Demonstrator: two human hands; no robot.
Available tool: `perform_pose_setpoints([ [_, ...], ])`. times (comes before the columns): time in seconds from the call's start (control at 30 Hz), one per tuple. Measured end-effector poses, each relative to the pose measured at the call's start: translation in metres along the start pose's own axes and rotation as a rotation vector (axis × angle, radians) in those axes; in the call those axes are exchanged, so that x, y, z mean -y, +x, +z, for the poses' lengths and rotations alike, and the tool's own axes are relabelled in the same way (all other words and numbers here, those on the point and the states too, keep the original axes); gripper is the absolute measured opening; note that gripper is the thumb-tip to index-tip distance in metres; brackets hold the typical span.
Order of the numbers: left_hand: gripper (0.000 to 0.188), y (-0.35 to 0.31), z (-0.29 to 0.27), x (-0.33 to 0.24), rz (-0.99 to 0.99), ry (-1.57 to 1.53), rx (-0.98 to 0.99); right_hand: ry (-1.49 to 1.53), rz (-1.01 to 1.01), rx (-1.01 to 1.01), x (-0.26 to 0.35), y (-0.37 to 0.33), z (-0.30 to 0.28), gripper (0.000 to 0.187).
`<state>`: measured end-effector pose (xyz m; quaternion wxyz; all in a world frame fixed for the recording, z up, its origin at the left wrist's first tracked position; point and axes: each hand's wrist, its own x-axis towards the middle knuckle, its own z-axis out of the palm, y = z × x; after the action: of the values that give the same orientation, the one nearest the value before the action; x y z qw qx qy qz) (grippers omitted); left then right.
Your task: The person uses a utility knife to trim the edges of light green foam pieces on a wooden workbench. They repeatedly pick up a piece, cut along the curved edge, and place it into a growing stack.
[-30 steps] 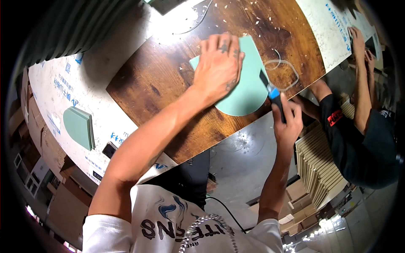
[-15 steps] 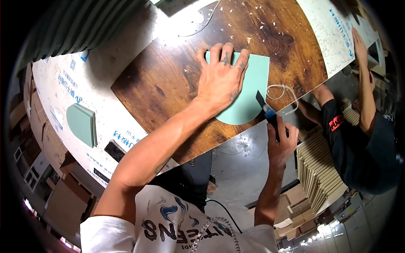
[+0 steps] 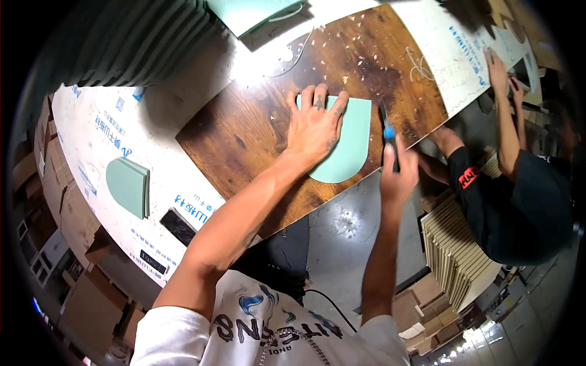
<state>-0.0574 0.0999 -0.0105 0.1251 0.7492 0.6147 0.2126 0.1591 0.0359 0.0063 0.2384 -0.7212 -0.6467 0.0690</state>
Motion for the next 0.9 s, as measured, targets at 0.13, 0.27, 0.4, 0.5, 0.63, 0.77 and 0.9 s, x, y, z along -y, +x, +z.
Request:
perform_pose_setpoints([
  [0.13, 0.041, -0.002, -0.009, 0.001, -0.006, -0.070, -0.029, 0.488, 0.455, 0.009, 0.022, -0.096, -0.006, 0.045],
  [0.27, 0.055, -0.024, -0.018, -0.025, -0.039, 0.075, 0.061, 0.771, 0.741, 0.048, 0.044, -0.147, 0.006, 0.032],
  [0.4, 0.042, -0.015, -0.026, -0.051, -0.169, -0.316, 0.577, 1.117, 1.080, -0.272, 0.043, -0.162, -0.016, 0.029],
  [0.5, 0.049, 0.049, 0.026, -0.047, 0.095, -0.217, 0.155, 1.158, 1.149, -0.187, 0.025, -0.193, -0.027, 0.024],
  [0.63, 0.080, 0.150, 0.036, -0.065, 0.156, -0.202, 0.078, 1.189, 1.155, -0.186, 0.044, -0.242, -0.069, 0.024],
  [0.77, 0.085, 0.157, 0.065, -0.057, 0.444, 0.176, 0.443, 1.162, 1.260, -0.280, 0.047, -0.316, -0.117, 0.029],
  [0.9, 0.046, 0.023, 0.057, -0.083, 1.044, -0.493, 0.648, 1.121, 1.208, -0.440, 0.054, -0.345, -0.167, 0.030],
])
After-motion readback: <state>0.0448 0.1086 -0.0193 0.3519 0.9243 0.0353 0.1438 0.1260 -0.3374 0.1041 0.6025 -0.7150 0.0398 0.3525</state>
